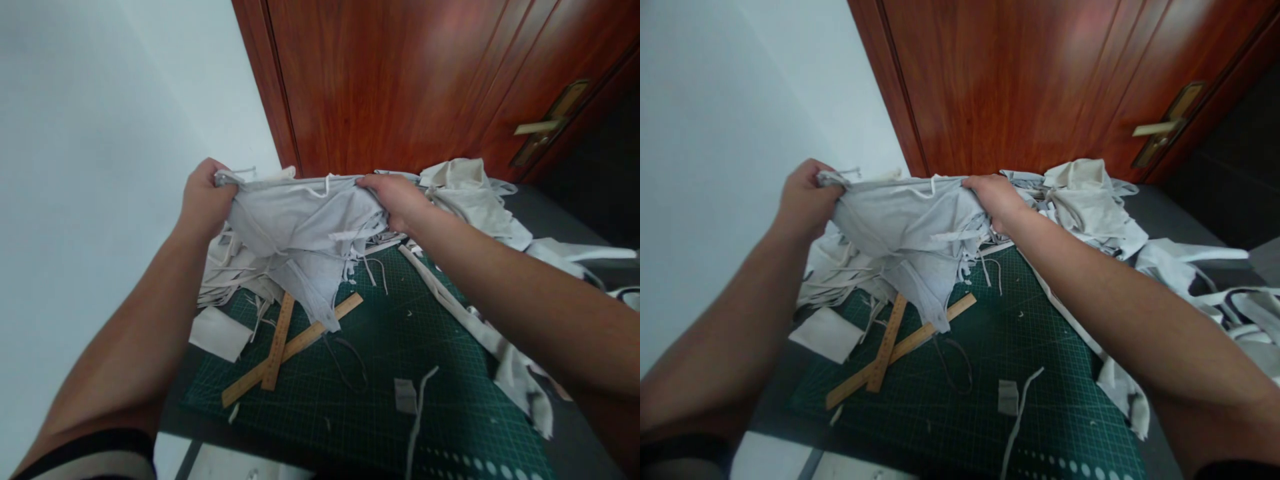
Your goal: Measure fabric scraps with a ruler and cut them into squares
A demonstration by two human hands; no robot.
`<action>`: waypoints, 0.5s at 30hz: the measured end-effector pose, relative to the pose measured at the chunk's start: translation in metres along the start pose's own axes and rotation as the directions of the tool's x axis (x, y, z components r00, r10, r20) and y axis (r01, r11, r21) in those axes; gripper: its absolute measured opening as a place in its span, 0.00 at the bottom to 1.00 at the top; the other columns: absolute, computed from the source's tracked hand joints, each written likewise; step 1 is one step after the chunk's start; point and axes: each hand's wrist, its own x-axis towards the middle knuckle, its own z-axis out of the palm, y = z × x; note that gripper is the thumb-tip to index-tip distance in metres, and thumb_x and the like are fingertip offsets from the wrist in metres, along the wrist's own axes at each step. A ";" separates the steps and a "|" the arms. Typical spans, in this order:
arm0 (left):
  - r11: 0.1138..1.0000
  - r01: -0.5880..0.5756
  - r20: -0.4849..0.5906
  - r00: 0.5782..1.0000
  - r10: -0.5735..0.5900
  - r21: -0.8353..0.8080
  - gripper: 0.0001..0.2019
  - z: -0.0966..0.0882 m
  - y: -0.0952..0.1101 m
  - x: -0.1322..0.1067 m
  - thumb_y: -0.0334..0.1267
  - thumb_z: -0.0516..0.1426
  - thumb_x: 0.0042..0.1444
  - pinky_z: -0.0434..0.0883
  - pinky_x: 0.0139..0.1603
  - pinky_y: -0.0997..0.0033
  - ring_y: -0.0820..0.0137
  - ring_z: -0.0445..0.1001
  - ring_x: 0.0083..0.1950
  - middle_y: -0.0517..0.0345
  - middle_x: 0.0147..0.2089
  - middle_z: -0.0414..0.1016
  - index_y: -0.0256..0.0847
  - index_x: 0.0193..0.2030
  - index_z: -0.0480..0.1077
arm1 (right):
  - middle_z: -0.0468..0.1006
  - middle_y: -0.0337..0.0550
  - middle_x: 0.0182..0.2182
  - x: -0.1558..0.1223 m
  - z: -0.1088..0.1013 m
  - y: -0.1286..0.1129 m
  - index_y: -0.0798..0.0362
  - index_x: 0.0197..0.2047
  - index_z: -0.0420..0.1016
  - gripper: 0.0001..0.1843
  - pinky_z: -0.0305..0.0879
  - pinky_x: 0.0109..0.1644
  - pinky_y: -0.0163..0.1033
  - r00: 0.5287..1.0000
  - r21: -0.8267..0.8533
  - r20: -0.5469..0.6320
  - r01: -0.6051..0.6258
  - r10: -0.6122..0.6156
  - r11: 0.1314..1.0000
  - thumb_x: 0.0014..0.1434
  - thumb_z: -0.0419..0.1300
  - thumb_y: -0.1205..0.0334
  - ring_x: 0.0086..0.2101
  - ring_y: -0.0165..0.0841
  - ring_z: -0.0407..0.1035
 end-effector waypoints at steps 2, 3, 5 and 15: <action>1.000 0.010 -0.027 1.000 -0.010 0.011 0.09 -0.008 -0.006 0.000 0.34 0.59 0.57 0.59 0.31 0.71 0.75 0.60 0.32 0.66 0.31 0.63 0.40 0.43 0.65 | 0.80 0.45 0.32 0.010 -0.001 -0.002 0.51 0.30 0.75 0.05 0.76 0.46 0.51 0.997 -0.077 -0.036 0.059 -0.062 0.995 0.55 0.64 0.60 0.40 0.45 0.77; 1.000 0.017 -0.051 0.999 -0.017 0.010 0.09 -0.012 -0.007 0.001 0.34 0.58 0.59 0.58 0.30 0.71 0.76 0.59 0.32 0.66 0.32 0.62 0.41 0.45 0.64 | 0.80 0.45 0.32 0.015 -0.002 -0.004 0.52 0.30 0.75 0.05 0.74 0.50 0.53 0.991 -0.134 -0.048 0.121 -0.128 0.984 0.54 0.65 0.61 0.42 0.46 0.76; 1.000 0.028 -0.136 0.990 -0.029 -0.010 0.10 -0.019 -0.008 0.002 0.36 0.57 0.61 0.57 0.29 0.71 0.76 0.57 0.31 0.66 0.32 0.58 0.42 0.49 0.63 | 0.79 0.46 0.35 0.027 -0.001 -0.007 0.52 0.33 0.75 0.03 0.69 0.58 0.56 0.937 -0.303 -0.055 0.314 -0.345 0.900 0.55 0.64 0.63 0.48 0.47 0.73; 0.971 -0.140 0.248 0.950 0.187 -0.196 0.25 -0.006 0.024 -0.005 0.54 0.57 0.64 0.65 0.40 0.65 0.73 0.68 0.39 0.62 0.43 0.74 0.45 0.61 0.59 | 0.65 0.51 0.65 0.054 0.097 -0.034 0.48 0.64 0.66 0.39 0.58 0.65 0.67 0.687 -0.468 0.480 0.726 -0.545 0.504 0.51 0.72 0.58 0.65 0.57 0.57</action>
